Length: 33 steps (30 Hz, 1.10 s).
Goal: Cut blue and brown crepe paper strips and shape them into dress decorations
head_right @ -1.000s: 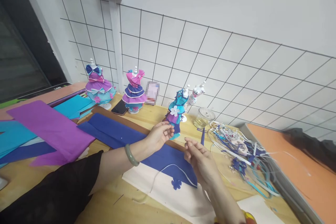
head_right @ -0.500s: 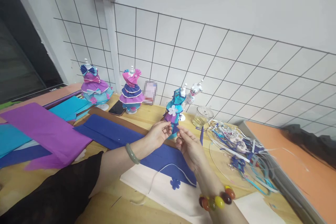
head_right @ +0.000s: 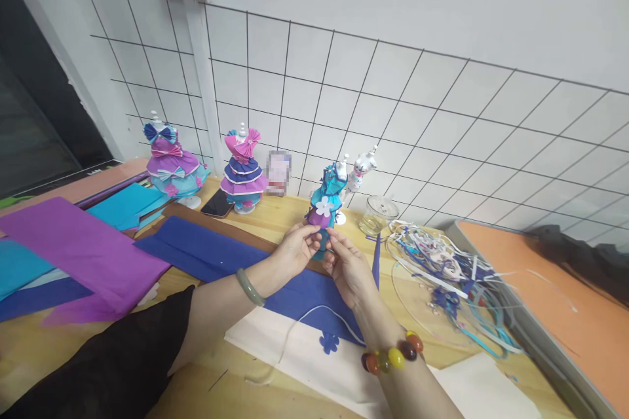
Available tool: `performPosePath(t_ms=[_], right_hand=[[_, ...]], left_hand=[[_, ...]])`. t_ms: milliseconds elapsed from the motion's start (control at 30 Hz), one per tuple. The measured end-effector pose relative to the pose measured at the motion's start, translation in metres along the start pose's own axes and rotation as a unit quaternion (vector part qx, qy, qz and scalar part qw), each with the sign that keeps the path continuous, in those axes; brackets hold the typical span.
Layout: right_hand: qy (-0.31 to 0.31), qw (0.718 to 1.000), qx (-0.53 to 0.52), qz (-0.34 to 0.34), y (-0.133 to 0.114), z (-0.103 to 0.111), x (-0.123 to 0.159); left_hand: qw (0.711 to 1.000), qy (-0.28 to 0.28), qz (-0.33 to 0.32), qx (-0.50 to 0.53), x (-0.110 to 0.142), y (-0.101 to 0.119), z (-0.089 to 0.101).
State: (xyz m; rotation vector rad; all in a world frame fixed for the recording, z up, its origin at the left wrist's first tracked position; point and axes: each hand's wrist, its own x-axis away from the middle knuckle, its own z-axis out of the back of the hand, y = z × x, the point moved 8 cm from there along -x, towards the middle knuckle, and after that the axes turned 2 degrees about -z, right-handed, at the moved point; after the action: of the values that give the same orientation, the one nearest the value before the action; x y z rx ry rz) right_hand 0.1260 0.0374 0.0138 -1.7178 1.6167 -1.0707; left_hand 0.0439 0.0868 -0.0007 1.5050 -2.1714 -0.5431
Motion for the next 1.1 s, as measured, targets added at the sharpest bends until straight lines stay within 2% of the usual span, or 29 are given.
performPosePath(t_ms=[167,500,1100], right_hand=[[-0.004,1.0,-0.014,0.006,0.0008,0.0003,-0.0025],[-0.002,1.0,-0.016,0.015,0.0018,-0.0024,-0.0047],[0.007,1.0,-0.016,0.024,0.0021,0.0009,-0.0073]], left_hand=[[0.999,0.005,0.004,-0.05,-0.0006,-0.0007,-0.0002],[0.996,0.016,-0.014,-0.088,0.0008,0.0034,0.0004],[0.998,0.002,0.003,-0.069,-0.0018,0.0012,-0.0002]])
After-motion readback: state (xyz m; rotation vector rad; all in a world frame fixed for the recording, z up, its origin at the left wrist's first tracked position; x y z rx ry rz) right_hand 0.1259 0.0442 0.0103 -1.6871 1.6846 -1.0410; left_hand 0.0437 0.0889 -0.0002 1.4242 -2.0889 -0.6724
